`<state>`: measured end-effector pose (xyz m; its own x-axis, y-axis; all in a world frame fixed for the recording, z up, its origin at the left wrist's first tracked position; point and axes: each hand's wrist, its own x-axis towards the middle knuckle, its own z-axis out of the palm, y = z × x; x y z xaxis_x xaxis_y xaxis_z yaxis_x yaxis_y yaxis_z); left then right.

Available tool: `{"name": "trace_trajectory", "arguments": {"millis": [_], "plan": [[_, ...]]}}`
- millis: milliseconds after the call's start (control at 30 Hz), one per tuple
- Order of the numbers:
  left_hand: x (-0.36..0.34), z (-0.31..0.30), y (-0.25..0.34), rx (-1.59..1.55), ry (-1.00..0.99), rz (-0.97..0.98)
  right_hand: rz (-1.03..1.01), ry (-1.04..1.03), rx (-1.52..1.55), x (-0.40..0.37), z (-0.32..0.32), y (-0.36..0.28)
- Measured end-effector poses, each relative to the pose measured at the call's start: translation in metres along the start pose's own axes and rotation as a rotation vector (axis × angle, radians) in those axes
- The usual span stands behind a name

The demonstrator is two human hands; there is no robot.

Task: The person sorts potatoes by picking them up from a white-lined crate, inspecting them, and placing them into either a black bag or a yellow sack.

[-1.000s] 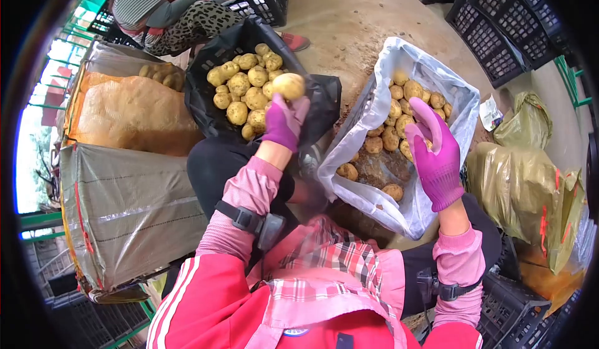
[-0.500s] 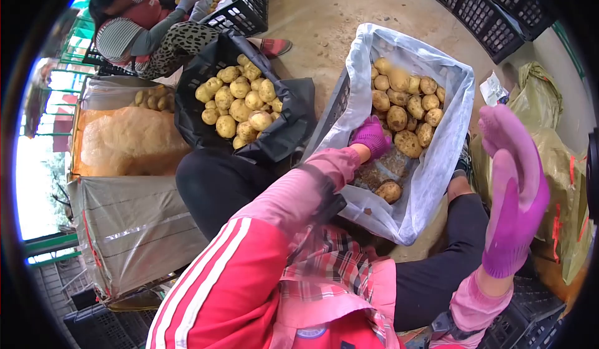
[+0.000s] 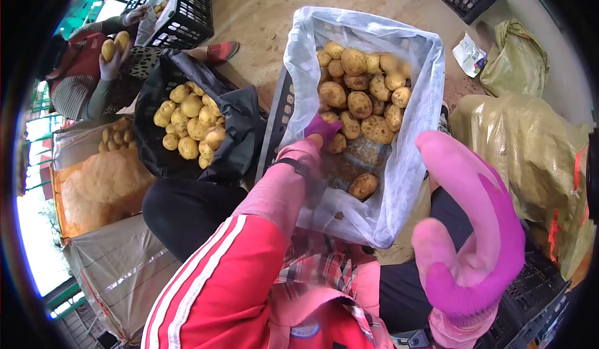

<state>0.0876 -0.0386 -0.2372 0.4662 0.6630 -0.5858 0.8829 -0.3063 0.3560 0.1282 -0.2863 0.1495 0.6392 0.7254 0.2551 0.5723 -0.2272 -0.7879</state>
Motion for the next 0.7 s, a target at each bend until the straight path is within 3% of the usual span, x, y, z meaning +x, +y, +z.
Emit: {"name": "trace_trajectory", "arguments": {"millis": [167,267,333,367,467,567,600,667,700], "plan": [[-0.003,-0.021,0.001,-0.929,-0.643,-0.069,-0.008,0.005,-0.048,0.007,0.013,0.000],[-0.066,-0.099,0.033,-1.345,-1.094,0.055,0.007,0.058,-0.062,0.008,0.022,0.004],[-0.123,-0.159,0.045,-1.427,-1.198,0.091,0.008,0.069,-0.059,0.008,0.031,0.010],[-0.149,-0.184,0.045,-1.376,-1.151,0.224,0.012,0.065,-0.051,0.007,0.038,0.011],[-0.193,-0.213,0.024,-1.307,-0.971,0.543,-0.315,0.189,-0.240,0.009,0.076,0.002],[-0.240,-0.210,-0.005,-0.660,-0.132,0.907,-0.539,0.032,-0.274,-0.001,0.129,-0.026],[-0.245,-0.204,-0.006,-0.789,-0.093,0.871,-0.582,-0.041,-0.271,-0.003,0.142,-0.033],[-0.254,-0.191,-0.007,-1.048,-0.003,0.817,-0.582,0.051,-0.346,0.007,0.148,-0.030],[-0.251,-0.193,-0.003,-1.034,-0.065,0.894,-0.559,0.101,-0.352,0.016,0.142,-0.029]]}}
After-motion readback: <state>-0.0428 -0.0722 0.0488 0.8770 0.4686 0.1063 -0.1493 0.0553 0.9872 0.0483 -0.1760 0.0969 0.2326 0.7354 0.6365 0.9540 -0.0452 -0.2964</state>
